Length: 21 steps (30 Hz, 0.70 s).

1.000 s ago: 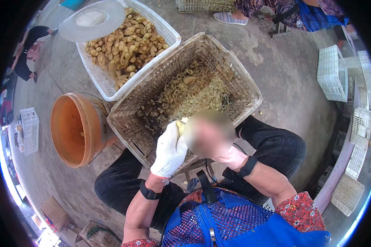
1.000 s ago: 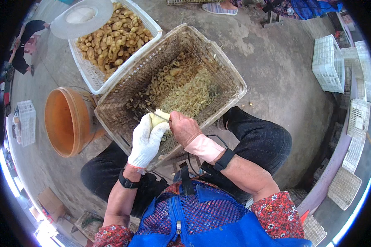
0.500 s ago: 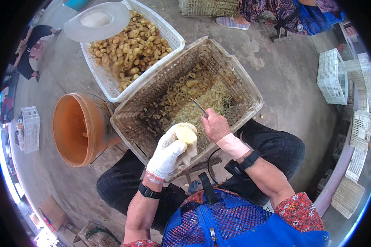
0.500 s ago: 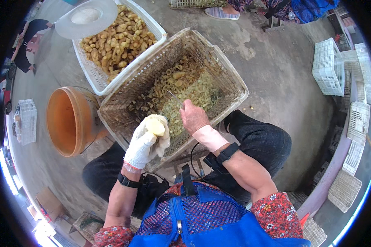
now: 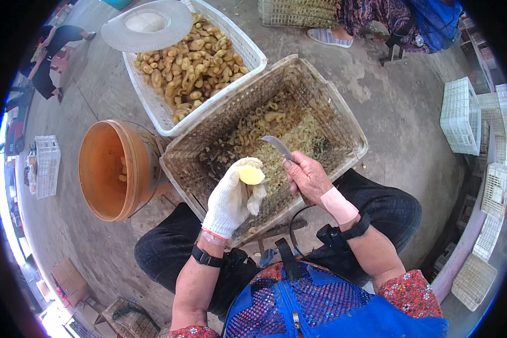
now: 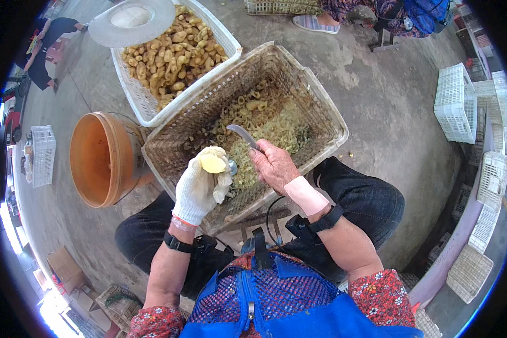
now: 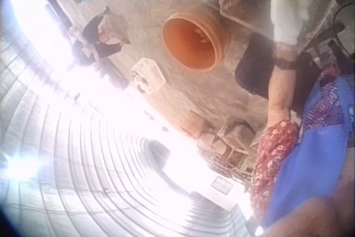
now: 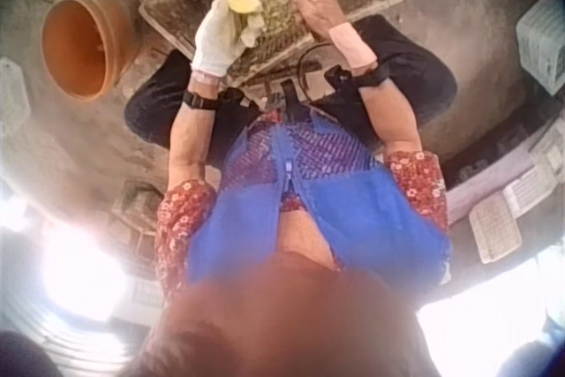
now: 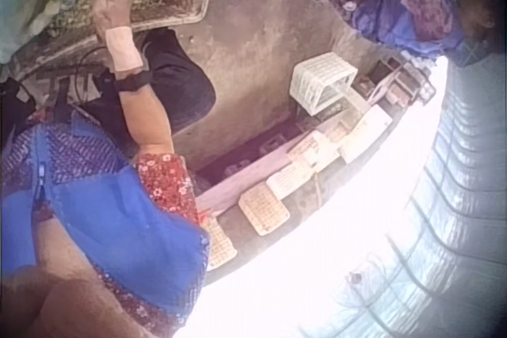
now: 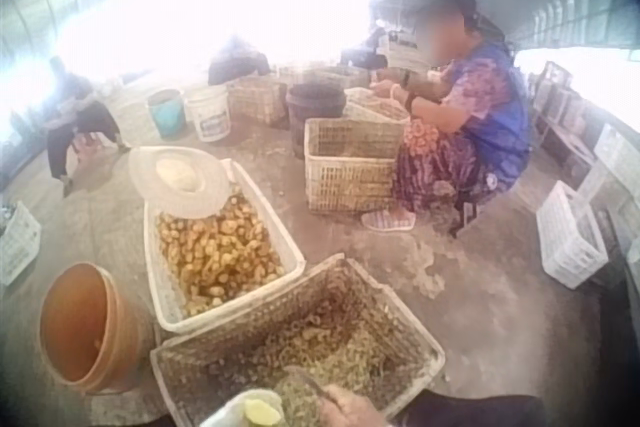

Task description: The person scrapes the skin off a ginger root using a metal tool while holding the root in their gloved left hand.

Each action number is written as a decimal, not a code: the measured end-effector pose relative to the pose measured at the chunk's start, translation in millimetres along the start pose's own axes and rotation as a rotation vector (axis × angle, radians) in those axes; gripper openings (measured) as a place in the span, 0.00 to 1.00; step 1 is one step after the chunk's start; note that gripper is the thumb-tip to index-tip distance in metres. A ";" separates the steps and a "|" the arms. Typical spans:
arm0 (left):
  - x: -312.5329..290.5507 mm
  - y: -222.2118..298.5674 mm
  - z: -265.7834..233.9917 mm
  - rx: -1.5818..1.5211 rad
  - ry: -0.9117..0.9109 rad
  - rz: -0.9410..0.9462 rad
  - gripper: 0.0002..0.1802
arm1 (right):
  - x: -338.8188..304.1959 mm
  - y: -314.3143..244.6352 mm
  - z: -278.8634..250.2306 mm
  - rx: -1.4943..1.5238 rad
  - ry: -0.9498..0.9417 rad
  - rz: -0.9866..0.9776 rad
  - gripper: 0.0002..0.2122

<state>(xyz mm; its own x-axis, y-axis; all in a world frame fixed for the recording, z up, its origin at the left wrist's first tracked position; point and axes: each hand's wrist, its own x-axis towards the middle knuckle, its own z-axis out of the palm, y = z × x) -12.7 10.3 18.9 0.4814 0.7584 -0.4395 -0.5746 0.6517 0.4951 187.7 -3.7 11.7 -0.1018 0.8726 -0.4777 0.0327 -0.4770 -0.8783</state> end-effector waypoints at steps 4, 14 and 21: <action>-0.1 1.7 -0.2 0.047 -0.008 -0.006 0.24 | -1.3 -6.9 1.2 0.144 -0.053 0.046 0.10; -23.3 50.8 -29.4 -0.207 0.254 0.149 0.20 | 1.3 41.2 27.4 0.155 -0.226 0.325 0.20; -50.4 83.5 -40.0 -0.261 0.001 0.385 0.23 | 14.3 37.7 21.3 0.146 -0.108 0.278 0.21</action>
<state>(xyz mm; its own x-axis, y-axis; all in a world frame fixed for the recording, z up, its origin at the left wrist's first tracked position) -111.5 26.0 52.3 0.1998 0.9444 -0.2612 -0.8588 0.2971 0.4174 166.3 -11.4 -27.8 -0.2141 0.6946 -0.6868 -0.0679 -0.7120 -0.6989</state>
